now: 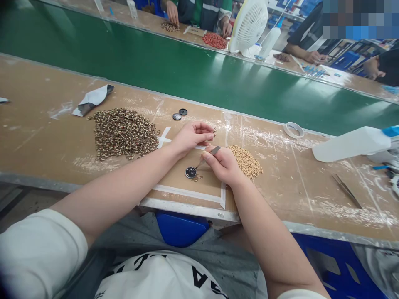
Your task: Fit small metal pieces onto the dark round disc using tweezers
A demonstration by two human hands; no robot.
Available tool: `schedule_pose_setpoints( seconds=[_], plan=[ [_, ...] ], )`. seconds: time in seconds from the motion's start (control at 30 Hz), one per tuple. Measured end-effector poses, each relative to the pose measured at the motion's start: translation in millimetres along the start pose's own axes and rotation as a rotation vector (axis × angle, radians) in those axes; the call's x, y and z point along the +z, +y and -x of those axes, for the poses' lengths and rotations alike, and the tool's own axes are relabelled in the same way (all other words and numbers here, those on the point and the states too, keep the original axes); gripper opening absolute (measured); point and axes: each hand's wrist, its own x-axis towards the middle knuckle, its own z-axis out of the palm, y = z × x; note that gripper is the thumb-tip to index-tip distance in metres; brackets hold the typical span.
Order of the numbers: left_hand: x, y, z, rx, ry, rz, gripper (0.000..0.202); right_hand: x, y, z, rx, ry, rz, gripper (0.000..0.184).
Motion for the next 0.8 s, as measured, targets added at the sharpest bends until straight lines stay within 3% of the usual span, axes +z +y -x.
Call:
schedule_pose_setpoints(
  seconds=[0.8],
  plan=[
    [-2.5,-3.6,-2.8,0.015,-0.028,-0.007,0.02,4.1,1.3,-0.3,0.051,0.01,-0.031,0.042]
  ],
)
